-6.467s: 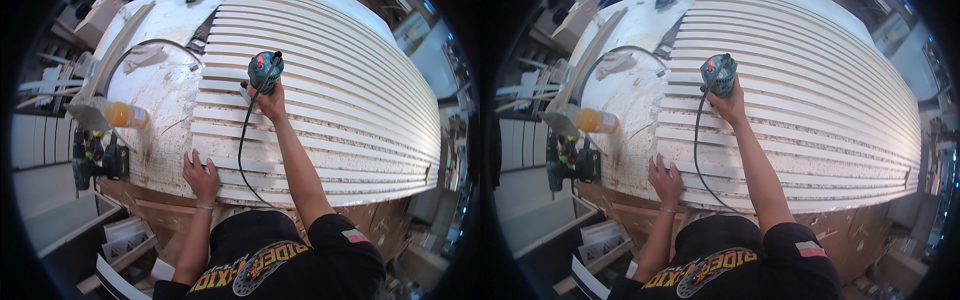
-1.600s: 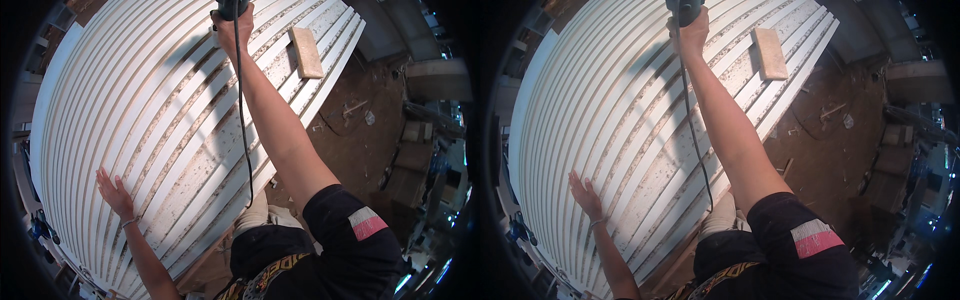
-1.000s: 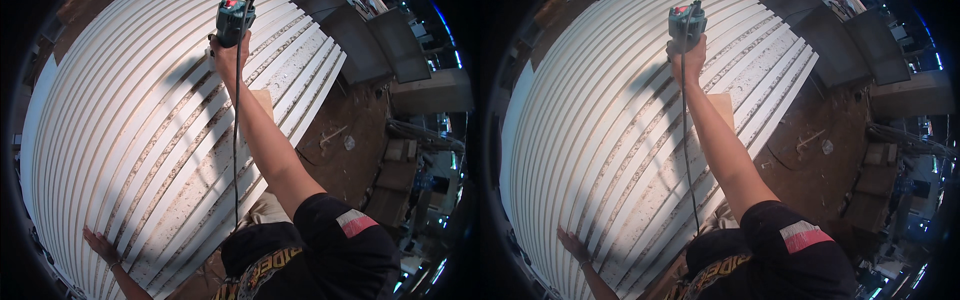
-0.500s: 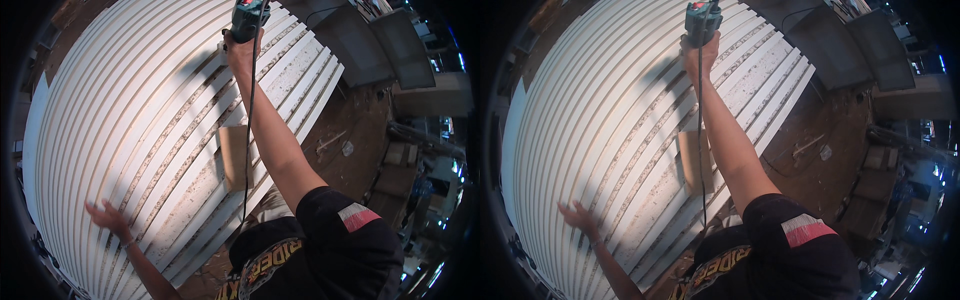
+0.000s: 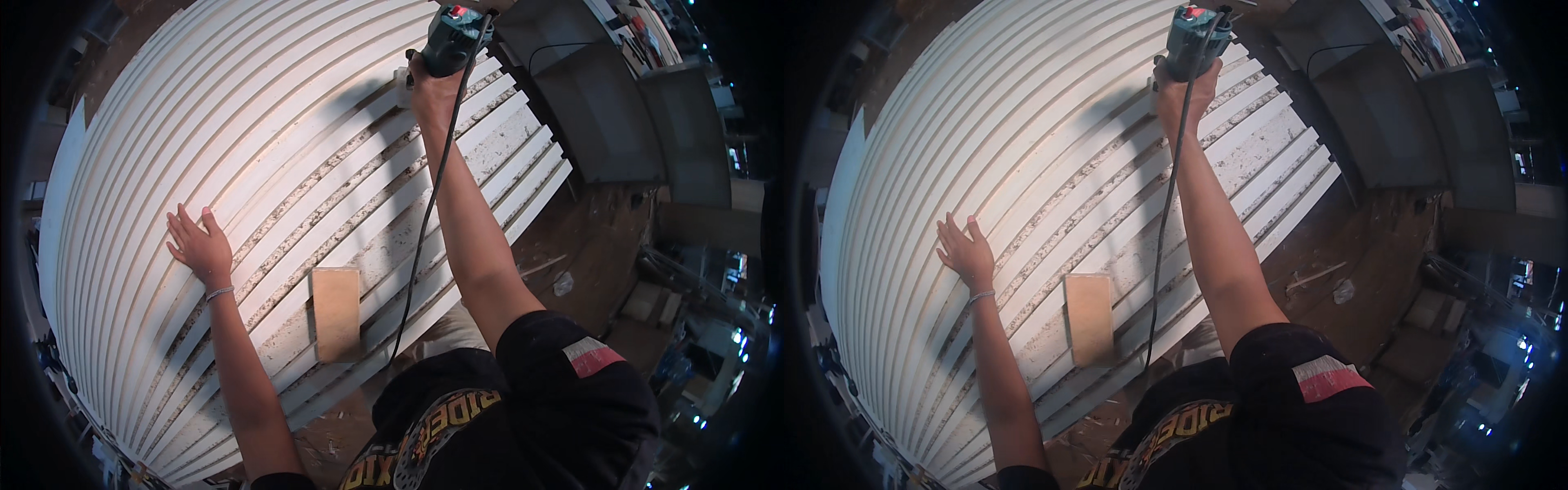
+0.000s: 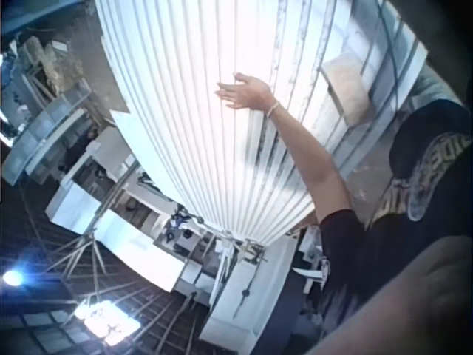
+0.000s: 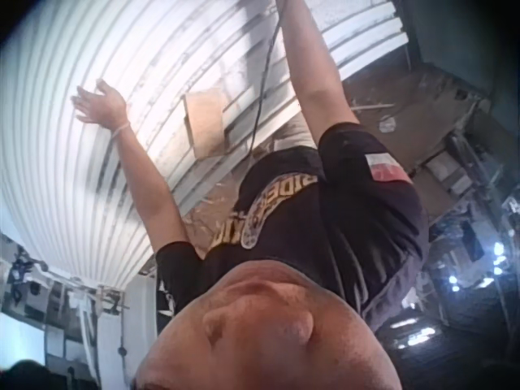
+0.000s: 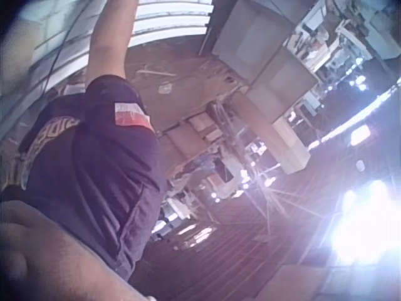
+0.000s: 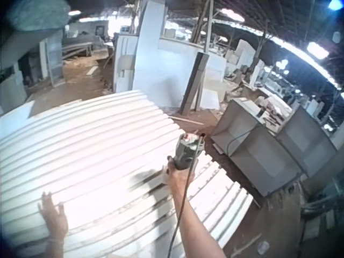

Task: The person uses a handheld router to cut grooves into a large white slatted wooden panel, moving the tool along the pre-existing slots and occasionally using their hands to guide the power cord and brush away sawdust.

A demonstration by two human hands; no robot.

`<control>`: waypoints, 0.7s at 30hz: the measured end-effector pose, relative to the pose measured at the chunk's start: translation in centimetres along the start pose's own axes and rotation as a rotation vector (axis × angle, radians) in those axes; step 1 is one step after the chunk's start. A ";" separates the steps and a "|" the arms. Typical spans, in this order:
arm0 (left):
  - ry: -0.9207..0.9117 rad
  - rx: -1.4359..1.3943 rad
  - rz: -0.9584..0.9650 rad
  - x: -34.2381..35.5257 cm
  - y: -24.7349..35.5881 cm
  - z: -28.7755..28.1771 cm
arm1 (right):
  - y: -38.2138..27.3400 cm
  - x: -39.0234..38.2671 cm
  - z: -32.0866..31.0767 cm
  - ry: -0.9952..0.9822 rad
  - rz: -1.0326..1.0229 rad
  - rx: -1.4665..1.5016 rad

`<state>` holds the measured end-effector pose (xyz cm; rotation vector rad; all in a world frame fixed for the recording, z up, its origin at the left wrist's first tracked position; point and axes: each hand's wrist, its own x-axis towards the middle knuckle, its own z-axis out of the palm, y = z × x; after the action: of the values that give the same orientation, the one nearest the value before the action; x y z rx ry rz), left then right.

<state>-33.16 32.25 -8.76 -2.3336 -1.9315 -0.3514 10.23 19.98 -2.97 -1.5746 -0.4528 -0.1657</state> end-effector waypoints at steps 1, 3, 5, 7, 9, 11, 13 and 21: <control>-0.005 -0.015 -0.002 -0.2 0.2 -0.2 | 1.3 1.0 -0.4 -0.004 -0.020 0.015; 0.027 -0.033 0.011 0.0 0.8 -0.1 | 3.4 3.2 -0.9 -0.007 -0.065 0.057; 0.038 -0.031 0.006 -0.3 0.1 -0.4 | 2.5 3.4 -0.8 0.006 -0.044 0.061; 0.035 -0.059 -0.009 -0.4 0.3 -0.7 | 1.7 4.1 -1.1 0.004 -0.017 0.108; 0.034 -0.090 -0.012 -0.3 0.7 -0.8 | 3.7 6.1 -1.7 0.015 -0.050 0.122; 0.037 -0.110 -0.002 -0.2 0.9 -1.1 | 4.4 7.5 -2.1 -0.027 -0.101 0.227; 0.043 -0.085 0.009 -0.3 0.8 -1.4 | 5.8 8.9 -2.2 -0.003 -0.137 0.272; 0.083 -0.085 0.029 -0.2 0.4 -1.2 | 7.4 13.4 -3.5 0.016 -0.106 0.070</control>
<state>-32.92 31.74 -7.63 -2.3548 -1.8785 -0.5291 25.85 19.07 -4.47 -1.4809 -0.5243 -0.2415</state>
